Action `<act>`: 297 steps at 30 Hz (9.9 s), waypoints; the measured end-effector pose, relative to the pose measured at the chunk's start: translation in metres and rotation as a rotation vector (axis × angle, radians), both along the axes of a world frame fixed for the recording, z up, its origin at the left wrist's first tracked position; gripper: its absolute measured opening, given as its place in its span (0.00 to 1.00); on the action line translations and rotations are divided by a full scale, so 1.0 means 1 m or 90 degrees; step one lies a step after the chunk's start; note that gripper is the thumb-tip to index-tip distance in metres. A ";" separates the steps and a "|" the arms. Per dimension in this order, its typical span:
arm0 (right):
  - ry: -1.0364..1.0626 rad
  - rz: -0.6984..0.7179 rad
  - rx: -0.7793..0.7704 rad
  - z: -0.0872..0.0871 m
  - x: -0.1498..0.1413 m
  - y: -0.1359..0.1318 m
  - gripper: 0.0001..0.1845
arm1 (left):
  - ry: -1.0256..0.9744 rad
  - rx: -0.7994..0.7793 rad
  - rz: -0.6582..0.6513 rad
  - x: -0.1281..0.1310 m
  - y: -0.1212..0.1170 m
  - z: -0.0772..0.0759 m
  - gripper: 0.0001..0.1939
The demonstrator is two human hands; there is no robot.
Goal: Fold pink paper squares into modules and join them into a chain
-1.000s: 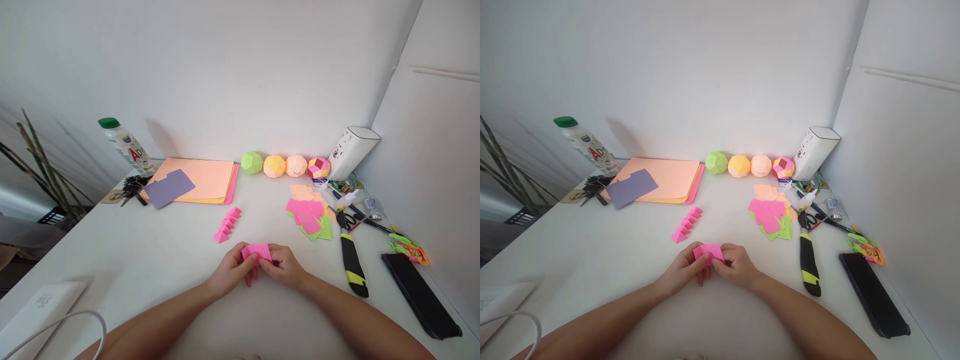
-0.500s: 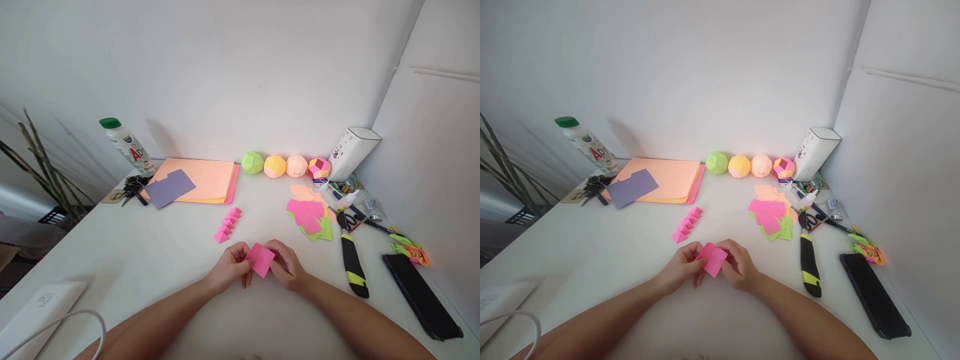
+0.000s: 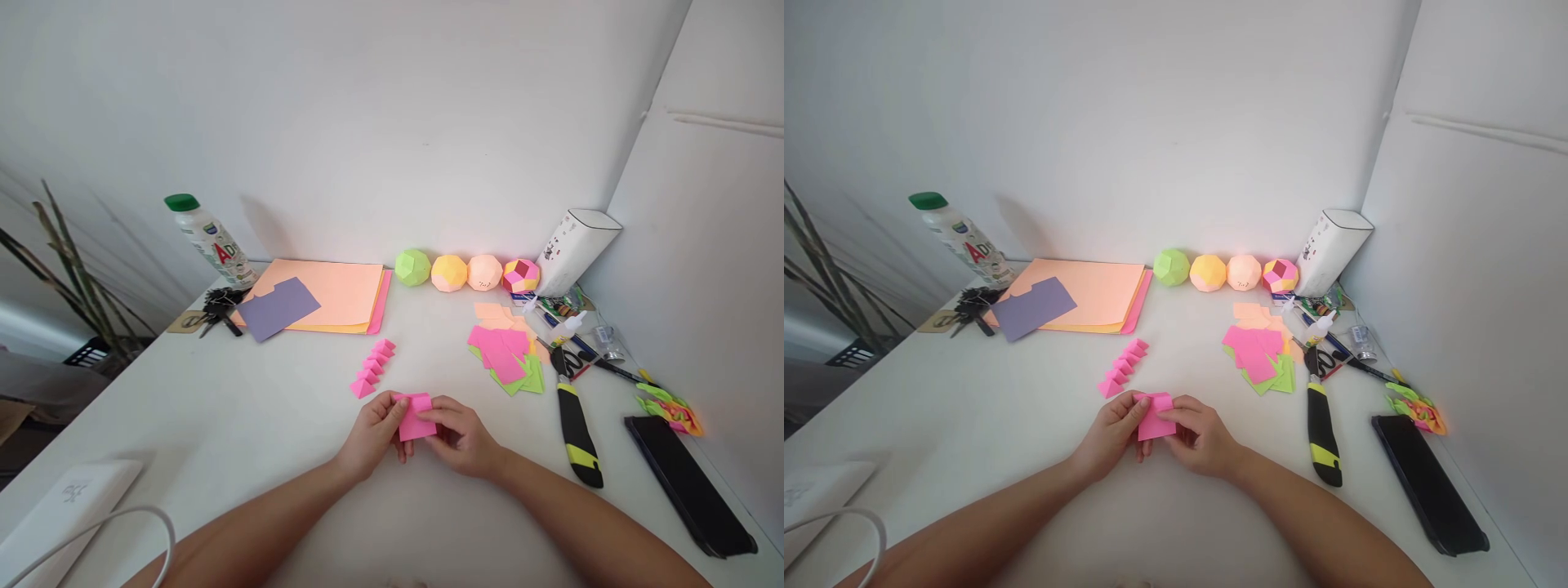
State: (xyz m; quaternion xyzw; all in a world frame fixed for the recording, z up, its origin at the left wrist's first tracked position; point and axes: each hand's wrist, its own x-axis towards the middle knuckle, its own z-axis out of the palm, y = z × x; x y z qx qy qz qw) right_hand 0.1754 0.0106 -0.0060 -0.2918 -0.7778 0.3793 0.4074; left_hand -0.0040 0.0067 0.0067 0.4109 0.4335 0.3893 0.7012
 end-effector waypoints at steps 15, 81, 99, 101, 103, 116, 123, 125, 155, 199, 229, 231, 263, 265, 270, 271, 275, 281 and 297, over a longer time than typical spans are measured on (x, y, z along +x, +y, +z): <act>0.029 0.005 -0.139 0.010 0.002 0.004 0.11 | 0.028 0.037 -0.015 0.004 -0.005 -0.009 0.17; 0.125 -0.096 -0.349 0.000 -0.002 -0.003 0.07 | 0.082 0.035 -0.109 0.001 -0.004 -0.006 0.17; 0.150 -0.086 -0.397 0.000 -0.001 -0.002 0.18 | 0.050 0.018 -0.084 0.001 -0.003 -0.003 0.16; 0.124 -0.068 -0.407 0.003 -0.001 -0.001 0.14 | 0.044 0.016 -0.080 0.001 -0.003 -0.002 0.16; 0.091 -0.040 -0.409 0.007 -0.001 0.000 0.11 | 0.038 0.016 -0.076 0.001 -0.002 -0.002 0.16; 0.061 -0.047 -0.440 0.010 0.000 0.002 0.17 | 0.051 0.009 -0.075 0.001 -0.003 -0.002 0.17; 0.044 -0.044 -0.431 0.014 0.000 0.001 0.16 | 0.095 0.001 -0.127 -0.001 -0.003 0.000 0.17; 0.038 -0.039 -0.424 0.014 0.000 0.001 0.16 | 0.099 0.005 -0.139 -0.002 -0.003 -0.001 0.15; 0.153 -0.040 -0.469 0.012 0.005 0.007 0.04 | 0.101 0.018 -0.113 0.000 -0.005 0.004 0.04; 0.164 -0.071 -0.438 0.014 0.004 0.004 0.06 | -0.073 0.030 -0.045 0.000 -0.001 -0.008 0.18; 0.053 -0.024 -0.356 0.011 0.005 0.003 0.15 | 0.085 0.057 -0.146 -0.002 -0.003 0.002 0.22; 0.056 -0.021 -0.363 0.011 0.004 0.003 0.16 | 0.092 0.046 -0.150 -0.002 -0.004 0.003 0.22; 0.027 -0.012 -0.331 0.008 0.006 0.005 0.14 | -0.064 0.077 -0.014 0.003 -0.007 -0.008 0.15; 0.024 -0.016 -0.321 0.009 0.006 0.005 0.14 | -0.055 0.092 -0.035 0.002 -0.008 -0.007 0.13; 0.046 -0.019 -0.311 0.012 0.003 0.004 0.13 | -0.027 0.101 -0.071 0.000 -0.007 -0.003 0.17; 0.050 -0.020 -0.311 0.013 0.003 0.004 0.13 | -0.023 0.105 -0.076 0.000 -0.007 -0.002 0.17; 0.063 -0.032 -0.306 0.014 0.003 0.004 0.12 | -0.010 0.128 -0.079 -0.001 -0.006 -0.003 0.16; 0.075 -0.051 -0.294 0.011 0.004 0.004 0.10 | 0.030 0.123 -0.067 0.001 -0.007 -0.001 0.15; 0.131 -0.064 -0.407 0.003 0.004 0.003 0.11 | 0.117 0.138 -0.084 -0.001 -0.009 0.001 0.12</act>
